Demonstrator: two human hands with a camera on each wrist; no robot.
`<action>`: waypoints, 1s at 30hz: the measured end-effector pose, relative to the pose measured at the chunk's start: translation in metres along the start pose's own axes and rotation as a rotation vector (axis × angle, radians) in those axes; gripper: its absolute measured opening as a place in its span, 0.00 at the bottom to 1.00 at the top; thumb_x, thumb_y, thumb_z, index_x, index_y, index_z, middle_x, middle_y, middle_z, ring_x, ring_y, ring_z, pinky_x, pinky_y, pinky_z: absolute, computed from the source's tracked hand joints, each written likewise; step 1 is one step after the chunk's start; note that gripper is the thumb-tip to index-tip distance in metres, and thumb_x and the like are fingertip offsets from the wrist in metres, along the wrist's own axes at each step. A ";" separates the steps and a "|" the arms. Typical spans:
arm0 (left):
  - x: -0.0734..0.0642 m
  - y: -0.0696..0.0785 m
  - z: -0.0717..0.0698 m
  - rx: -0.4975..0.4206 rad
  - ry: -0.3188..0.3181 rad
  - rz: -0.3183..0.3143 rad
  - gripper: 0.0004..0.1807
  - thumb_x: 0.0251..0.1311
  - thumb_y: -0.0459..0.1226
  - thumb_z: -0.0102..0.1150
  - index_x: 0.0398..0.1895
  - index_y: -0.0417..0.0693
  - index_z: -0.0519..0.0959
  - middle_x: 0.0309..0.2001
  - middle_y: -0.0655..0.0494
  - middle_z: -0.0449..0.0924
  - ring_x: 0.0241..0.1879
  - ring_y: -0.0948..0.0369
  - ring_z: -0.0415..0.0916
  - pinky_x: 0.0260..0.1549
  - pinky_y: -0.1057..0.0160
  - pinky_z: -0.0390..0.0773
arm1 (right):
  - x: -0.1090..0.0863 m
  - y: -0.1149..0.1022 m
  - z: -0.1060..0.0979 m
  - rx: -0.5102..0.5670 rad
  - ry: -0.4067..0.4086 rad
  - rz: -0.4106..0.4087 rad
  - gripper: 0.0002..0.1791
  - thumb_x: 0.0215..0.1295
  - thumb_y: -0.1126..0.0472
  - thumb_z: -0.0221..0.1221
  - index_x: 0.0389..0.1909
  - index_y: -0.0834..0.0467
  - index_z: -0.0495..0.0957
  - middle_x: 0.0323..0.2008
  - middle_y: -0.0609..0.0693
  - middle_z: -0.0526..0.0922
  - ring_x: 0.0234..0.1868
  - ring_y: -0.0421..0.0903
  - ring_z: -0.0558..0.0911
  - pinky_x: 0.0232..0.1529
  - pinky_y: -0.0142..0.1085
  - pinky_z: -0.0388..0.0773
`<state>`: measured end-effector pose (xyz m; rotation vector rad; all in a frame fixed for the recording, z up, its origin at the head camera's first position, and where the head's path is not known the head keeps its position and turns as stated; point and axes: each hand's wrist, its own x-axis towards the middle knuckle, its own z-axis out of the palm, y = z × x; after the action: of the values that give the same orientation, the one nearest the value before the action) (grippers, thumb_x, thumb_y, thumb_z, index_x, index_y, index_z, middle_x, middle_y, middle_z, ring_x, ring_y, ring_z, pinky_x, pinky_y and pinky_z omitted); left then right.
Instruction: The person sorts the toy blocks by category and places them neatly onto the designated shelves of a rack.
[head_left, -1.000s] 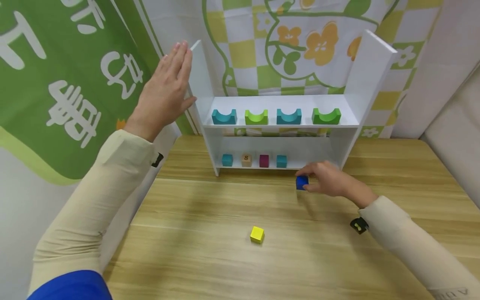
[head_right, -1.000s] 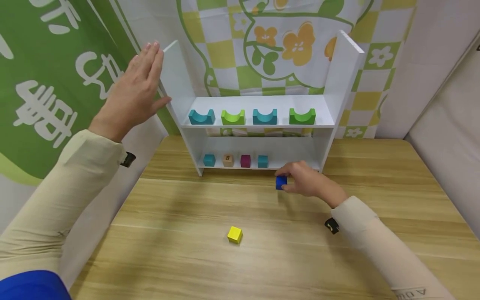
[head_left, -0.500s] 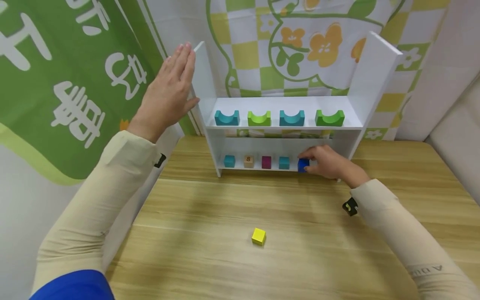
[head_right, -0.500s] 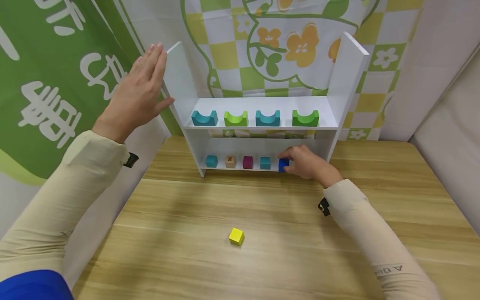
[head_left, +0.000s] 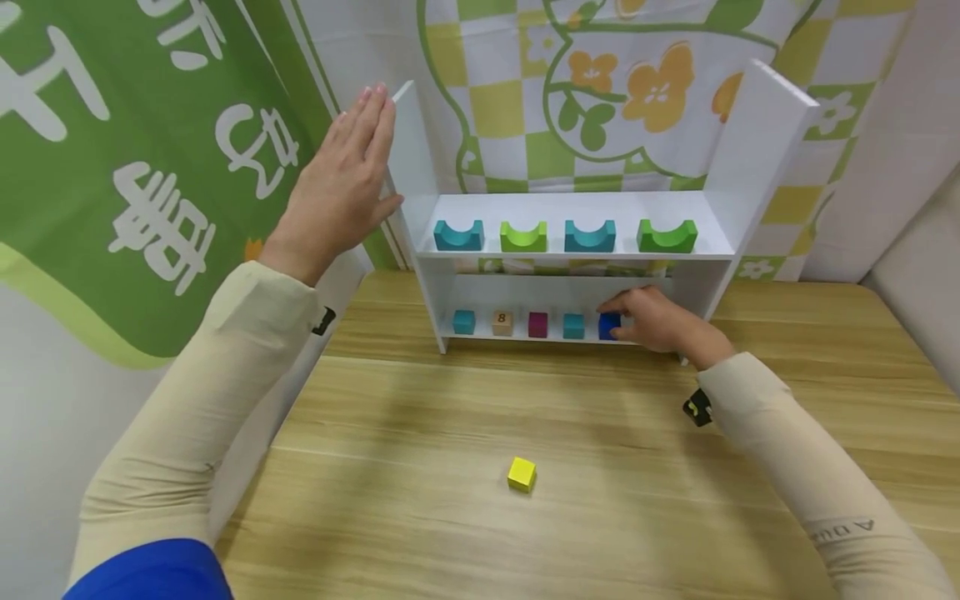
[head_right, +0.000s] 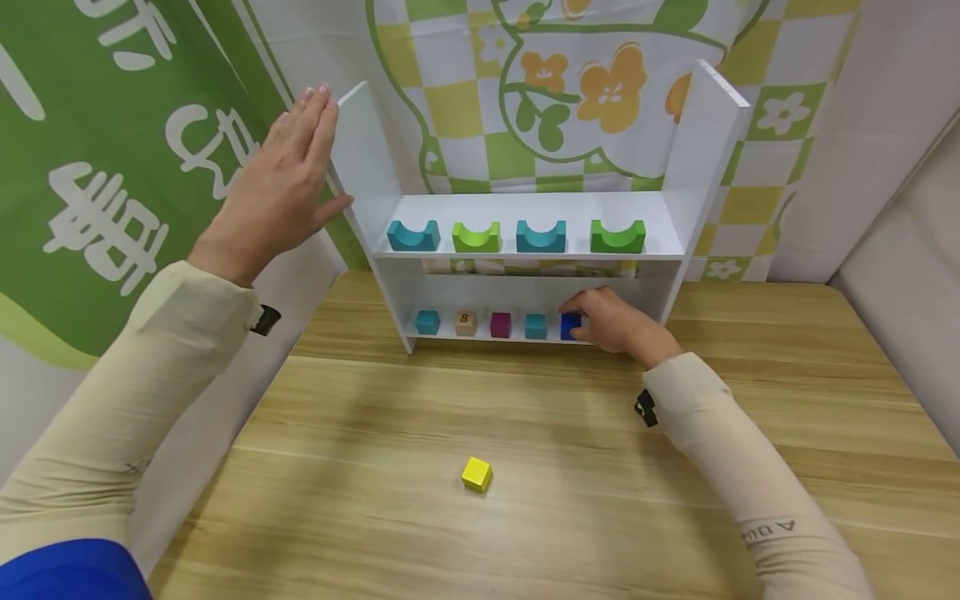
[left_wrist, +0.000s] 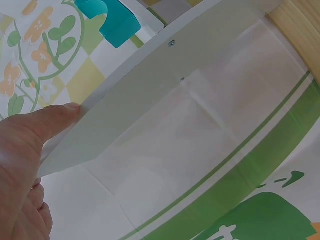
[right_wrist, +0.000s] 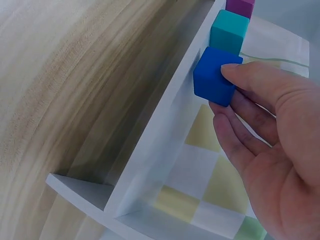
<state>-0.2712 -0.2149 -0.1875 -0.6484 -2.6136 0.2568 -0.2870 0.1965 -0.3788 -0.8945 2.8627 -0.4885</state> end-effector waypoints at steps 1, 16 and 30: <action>0.000 0.000 0.000 0.002 0.000 0.001 0.57 0.73 0.43 0.65 0.85 0.34 0.33 0.87 0.40 0.27 0.87 0.44 0.30 0.87 0.47 0.37 | 0.000 0.000 0.000 -0.001 -0.001 0.001 0.23 0.69 0.66 0.68 0.63 0.67 0.81 0.62 0.68 0.83 0.66 0.66 0.81 0.69 0.60 0.79; 0.001 0.001 0.001 -0.007 0.006 -0.001 0.58 0.72 0.42 0.66 0.85 0.34 0.33 0.87 0.40 0.28 0.87 0.44 0.30 0.87 0.46 0.38 | 0.001 0.004 0.004 -0.017 -0.011 -0.010 0.22 0.69 0.66 0.67 0.63 0.68 0.81 0.62 0.68 0.84 0.65 0.66 0.81 0.68 0.60 0.80; 0.000 0.002 0.000 -0.013 0.001 -0.009 0.58 0.72 0.42 0.66 0.85 0.34 0.32 0.87 0.40 0.27 0.87 0.44 0.30 0.87 0.47 0.37 | -0.013 -0.028 -0.009 -0.013 0.059 -0.133 0.25 0.66 0.66 0.70 0.62 0.70 0.81 0.61 0.68 0.84 0.64 0.66 0.83 0.65 0.58 0.83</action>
<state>-0.2706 -0.2133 -0.1883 -0.6414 -2.6181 0.2369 -0.2630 0.1852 -0.3611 -1.0960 2.8745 -0.5190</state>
